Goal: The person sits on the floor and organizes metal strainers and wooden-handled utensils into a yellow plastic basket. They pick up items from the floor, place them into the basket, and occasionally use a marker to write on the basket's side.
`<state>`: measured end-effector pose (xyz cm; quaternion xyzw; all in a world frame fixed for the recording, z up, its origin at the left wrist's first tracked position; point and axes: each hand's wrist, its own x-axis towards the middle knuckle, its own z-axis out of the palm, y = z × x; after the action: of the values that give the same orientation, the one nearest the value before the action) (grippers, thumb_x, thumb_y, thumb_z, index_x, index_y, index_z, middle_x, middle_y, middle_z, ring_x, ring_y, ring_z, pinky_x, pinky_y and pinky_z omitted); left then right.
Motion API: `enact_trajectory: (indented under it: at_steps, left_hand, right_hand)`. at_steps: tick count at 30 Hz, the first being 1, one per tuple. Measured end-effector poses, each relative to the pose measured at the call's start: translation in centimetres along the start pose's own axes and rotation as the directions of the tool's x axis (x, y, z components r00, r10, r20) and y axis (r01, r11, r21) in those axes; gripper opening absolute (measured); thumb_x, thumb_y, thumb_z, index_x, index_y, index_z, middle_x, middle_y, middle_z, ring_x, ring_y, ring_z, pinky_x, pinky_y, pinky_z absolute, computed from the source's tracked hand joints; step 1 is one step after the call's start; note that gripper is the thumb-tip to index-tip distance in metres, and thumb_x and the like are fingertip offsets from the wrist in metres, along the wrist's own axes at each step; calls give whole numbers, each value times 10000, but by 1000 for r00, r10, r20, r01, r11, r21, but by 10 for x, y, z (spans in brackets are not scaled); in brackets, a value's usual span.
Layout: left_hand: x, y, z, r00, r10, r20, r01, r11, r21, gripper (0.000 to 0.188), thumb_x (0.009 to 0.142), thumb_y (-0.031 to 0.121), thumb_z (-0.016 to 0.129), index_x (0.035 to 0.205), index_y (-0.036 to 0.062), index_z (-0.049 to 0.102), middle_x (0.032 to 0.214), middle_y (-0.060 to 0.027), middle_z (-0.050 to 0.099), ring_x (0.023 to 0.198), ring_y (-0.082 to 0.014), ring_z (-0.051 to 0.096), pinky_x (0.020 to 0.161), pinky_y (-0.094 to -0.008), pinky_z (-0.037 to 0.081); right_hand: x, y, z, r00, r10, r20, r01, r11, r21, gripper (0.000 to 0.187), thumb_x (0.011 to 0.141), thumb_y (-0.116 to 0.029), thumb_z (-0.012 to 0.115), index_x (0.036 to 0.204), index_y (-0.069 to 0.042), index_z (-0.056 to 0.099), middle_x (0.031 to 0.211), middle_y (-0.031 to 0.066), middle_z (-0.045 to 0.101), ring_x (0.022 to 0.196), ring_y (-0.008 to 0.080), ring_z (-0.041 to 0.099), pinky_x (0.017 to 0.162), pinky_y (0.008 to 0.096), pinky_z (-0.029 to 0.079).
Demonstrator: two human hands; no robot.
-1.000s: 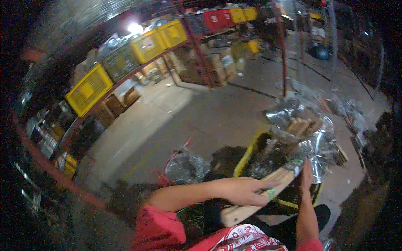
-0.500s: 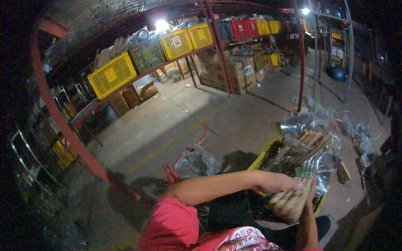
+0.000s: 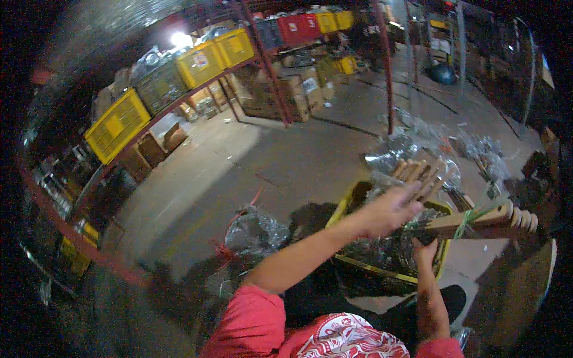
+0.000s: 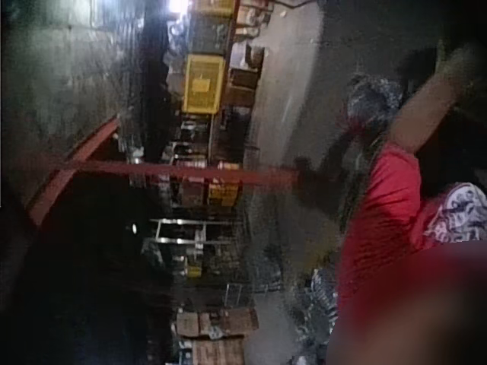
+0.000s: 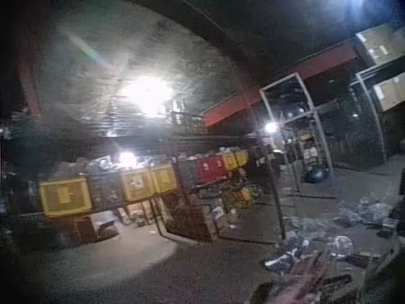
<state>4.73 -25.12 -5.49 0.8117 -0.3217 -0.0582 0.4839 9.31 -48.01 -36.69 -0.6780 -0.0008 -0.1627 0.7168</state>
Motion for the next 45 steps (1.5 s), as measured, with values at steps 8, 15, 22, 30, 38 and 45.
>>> enact_trajectory:
  at_steps: [8,15,22,30,38,45]
  left_hand:
    - [31,-174,-23,889,-351,-293,404,903,146,820,868,429,680,1486,14,336,1394,-261,510,1287,-356,510,1065,-434,409]
    - [22,-287,-16,787,-559,-261,604,783,146,951,812,516,707,1479,-45,325,1409,-289,483,1305,-383,491,1081,-412,391]
    - [13,-313,-10,578,-787,-215,813,532,237,948,803,492,710,1505,2,303,1465,-265,431,1354,-368,437,1126,-413,344]
    - [9,-337,-22,528,-837,-144,839,488,241,1023,761,521,742,1526,32,270,1528,-304,245,1399,-430,334,1150,-431,306]
    - [17,-328,-8,457,-881,-119,814,360,456,1051,721,559,770,1546,143,269,1575,-319,65,1395,-532,269,1142,-515,302]
    - [22,-327,0,392,-911,-126,838,297,458,1007,745,563,743,1547,183,268,1579,-331,-6,1392,-571,240,1126,-560,313]
  right_hand:
    - [15,8,-24,837,538,-101,-531,843,87,524,793,-182,754,1235,-11,532,1068,134,639,864,242,634,696,402,512]
    - [25,16,-25,686,701,-193,-721,690,-57,422,766,-170,747,1116,6,589,992,119,637,798,253,634,646,424,519]
    - [46,33,-3,724,689,-42,-683,723,100,394,731,-145,760,1060,35,638,976,98,663,928,236,616,838,430,467]
    - [62,81,33,642,767,-16,-766,640,-53,364,766,-137,782,1070,3,639,1040,108,666,906,246,620,808,418,490]
    - [58,122,44,711,703,-12,-688,691,-224,708,792,-229,807,1345,4,431,1230,154,601,1074,258,587,933,394,475]
    - [51,94,33,666,741,84,-718,667,-199,926,764,-447,818,1418,61,403,1347,205,547,1236,297,525,1040,389,410]
